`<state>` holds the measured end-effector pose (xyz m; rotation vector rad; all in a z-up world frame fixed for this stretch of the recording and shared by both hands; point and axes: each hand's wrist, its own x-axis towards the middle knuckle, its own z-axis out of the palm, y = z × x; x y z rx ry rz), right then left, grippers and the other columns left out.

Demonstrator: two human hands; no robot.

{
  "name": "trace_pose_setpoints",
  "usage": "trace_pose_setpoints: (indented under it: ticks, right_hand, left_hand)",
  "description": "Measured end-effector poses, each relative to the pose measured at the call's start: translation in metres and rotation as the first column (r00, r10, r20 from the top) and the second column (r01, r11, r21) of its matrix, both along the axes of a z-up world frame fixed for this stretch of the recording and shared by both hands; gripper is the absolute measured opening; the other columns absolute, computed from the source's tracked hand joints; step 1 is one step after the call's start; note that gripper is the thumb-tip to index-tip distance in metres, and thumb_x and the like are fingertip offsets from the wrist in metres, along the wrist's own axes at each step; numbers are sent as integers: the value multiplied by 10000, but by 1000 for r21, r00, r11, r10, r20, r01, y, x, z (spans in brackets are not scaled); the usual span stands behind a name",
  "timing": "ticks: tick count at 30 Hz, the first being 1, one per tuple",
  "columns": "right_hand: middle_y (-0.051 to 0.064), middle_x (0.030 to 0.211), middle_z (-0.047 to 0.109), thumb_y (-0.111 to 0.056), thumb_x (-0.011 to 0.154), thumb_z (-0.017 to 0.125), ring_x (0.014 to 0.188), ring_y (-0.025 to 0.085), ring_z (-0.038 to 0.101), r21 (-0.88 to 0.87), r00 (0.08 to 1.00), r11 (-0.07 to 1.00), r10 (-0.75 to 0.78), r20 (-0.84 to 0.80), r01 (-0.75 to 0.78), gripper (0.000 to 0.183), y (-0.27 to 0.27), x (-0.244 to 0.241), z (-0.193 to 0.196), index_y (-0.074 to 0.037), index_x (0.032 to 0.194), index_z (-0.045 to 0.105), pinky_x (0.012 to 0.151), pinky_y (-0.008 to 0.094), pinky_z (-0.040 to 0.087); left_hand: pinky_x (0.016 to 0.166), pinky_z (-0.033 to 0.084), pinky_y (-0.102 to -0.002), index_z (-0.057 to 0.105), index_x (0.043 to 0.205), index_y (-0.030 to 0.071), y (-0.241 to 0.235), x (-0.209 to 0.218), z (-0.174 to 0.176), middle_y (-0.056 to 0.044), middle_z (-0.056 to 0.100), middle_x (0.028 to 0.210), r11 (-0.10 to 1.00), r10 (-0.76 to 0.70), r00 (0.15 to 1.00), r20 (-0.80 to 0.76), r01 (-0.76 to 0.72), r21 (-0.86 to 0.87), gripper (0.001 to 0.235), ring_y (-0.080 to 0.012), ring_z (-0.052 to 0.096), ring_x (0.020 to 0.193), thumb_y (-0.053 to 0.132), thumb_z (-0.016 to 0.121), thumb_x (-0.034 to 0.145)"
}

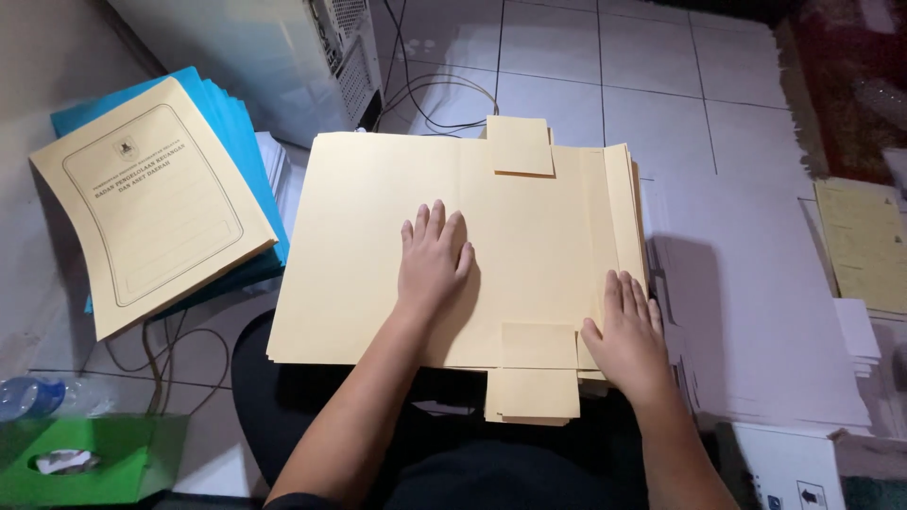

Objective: Pressing and smoothing out paper folders to ensure they are flat and properly stacked.

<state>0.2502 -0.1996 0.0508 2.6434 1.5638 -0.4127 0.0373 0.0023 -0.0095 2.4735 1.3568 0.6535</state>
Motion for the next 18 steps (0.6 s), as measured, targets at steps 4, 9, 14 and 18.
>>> trace_pose_setpoints:
  ticks: [4, 9, 14, 18]
  right_hand:
    - [230, 1684, 183, -271, 934, 392, 1572, 357, 169, -39, 999, 999, 20, -30, -21, 793, -2, 6, -14, -57, 1643, 110, 1257, 549, 124]
    - [431, 1492, 384, -10, 840, 460, 1446, 548, 364, 44, 992, 993, 112, 52, -114, 854, 2, 4, -14, 53, 1626, 132, 1185, 572, 327]
    - [182, 1306, 654, -38, 881, 463, 1224, 399, 645, 167, 997, 984, -66, 27, 61, 719, -3, 22, 19, -207, 1579, 443, 979, 515, 549]
    - [136, 1713, 261, -122, 971, 480, 1578, 362, 232, 69, 961, 998, -18, 276, -1, 527, 14, 67, -21, -225, 1476, 591, 1121, 553, 415]
  left_hand:
    - [1209, 254, -591, 565, 1448, 127, -3, -2, 3, -188, 474, 1564, 1000, 2, 999, 32, -2, -2, 552, -394, 397, 1482, 379, 542, 958]
    - [1210, 261, -581, 575, 1443, 138, 0, 0, -5, -183, 488, 1556, 1000, 1, 999, 33, -2, 26, 556, -383, 409, 1479, 398, 546, 953]
    - [1219, 250, -579, 562, 1451, 152, 3, 2, -12, -173, 476, 1567, 1000, 5, 1000, 25, -5, 19, 559, -372, 395, 1490, 415, 533, 958]
    - [1229, 236, -580, 548, 1465, 164, 2, 2, -12, -164, 459, 1583, 1000, 3, 1000, 9, -3, 1, 575, -363, 372, 1506, 441, 522, 961]
